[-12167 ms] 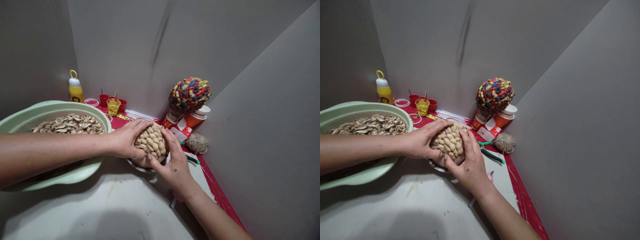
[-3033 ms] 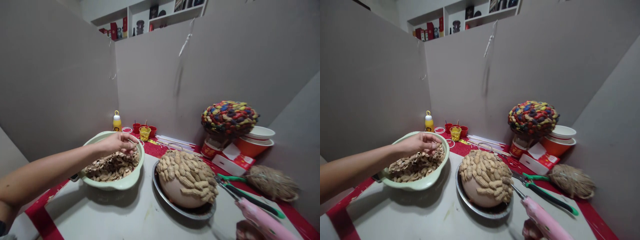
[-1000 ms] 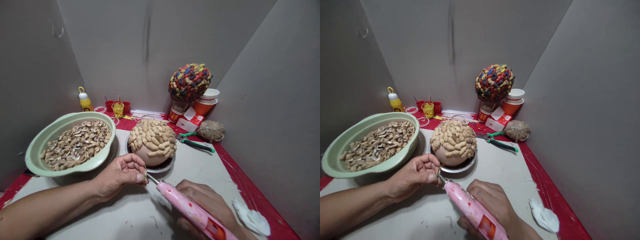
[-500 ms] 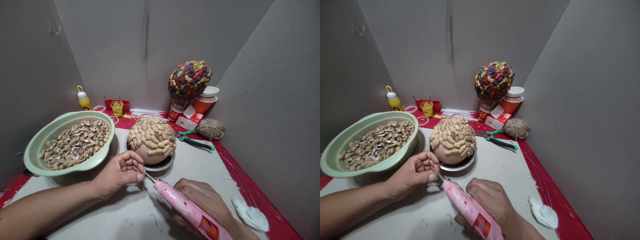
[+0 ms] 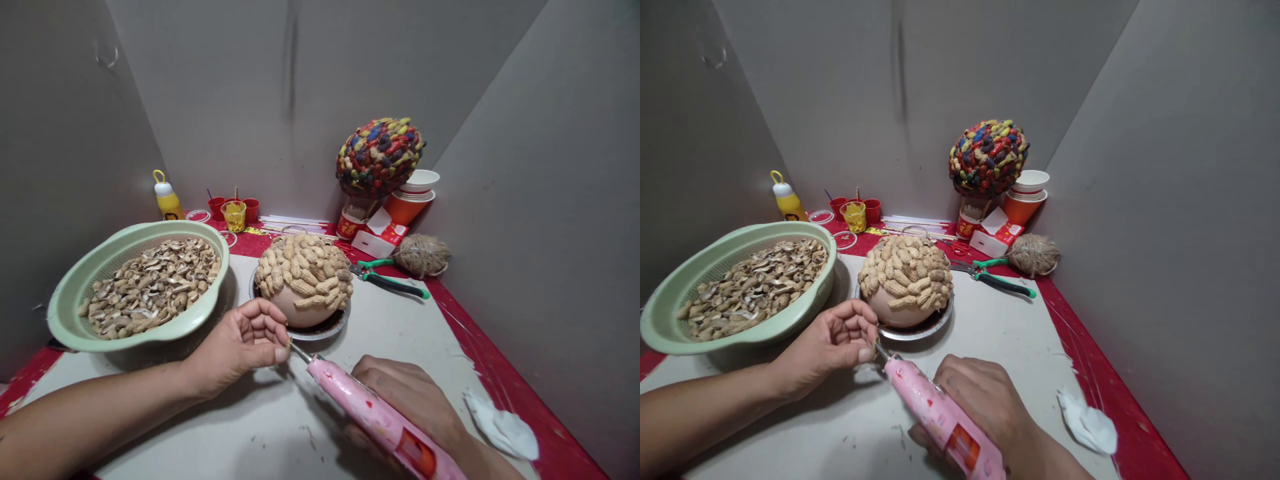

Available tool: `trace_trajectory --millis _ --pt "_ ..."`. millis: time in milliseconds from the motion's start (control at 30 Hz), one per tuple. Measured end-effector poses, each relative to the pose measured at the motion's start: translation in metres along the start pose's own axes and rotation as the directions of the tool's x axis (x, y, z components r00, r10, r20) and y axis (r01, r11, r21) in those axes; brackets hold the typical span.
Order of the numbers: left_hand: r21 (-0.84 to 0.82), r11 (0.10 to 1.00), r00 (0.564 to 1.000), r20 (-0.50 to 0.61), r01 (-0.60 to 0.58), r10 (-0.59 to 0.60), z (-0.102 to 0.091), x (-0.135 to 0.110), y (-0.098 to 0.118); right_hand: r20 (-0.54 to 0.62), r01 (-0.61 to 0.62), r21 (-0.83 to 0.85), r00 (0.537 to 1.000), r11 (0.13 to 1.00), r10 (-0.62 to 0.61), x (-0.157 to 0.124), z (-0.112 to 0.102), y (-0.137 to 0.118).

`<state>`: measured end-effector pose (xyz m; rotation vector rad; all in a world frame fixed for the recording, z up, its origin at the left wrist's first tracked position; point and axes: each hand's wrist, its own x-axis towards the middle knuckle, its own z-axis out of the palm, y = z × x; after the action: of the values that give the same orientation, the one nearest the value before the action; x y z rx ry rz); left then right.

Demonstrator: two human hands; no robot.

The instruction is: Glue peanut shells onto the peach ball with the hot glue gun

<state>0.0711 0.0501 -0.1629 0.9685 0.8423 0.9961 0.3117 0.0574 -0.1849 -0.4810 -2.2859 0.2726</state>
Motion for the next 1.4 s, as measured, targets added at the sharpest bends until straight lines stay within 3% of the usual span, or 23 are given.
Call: trace_trajectory --millis 1400 --pt "0.009 0.999 0.999 0.030 -0.045 0.045 -0.004 0.002 -0.004 -0.006 0.013 -0.207 1.000 0.978 -0.015 0.000 0.000 -0.001"
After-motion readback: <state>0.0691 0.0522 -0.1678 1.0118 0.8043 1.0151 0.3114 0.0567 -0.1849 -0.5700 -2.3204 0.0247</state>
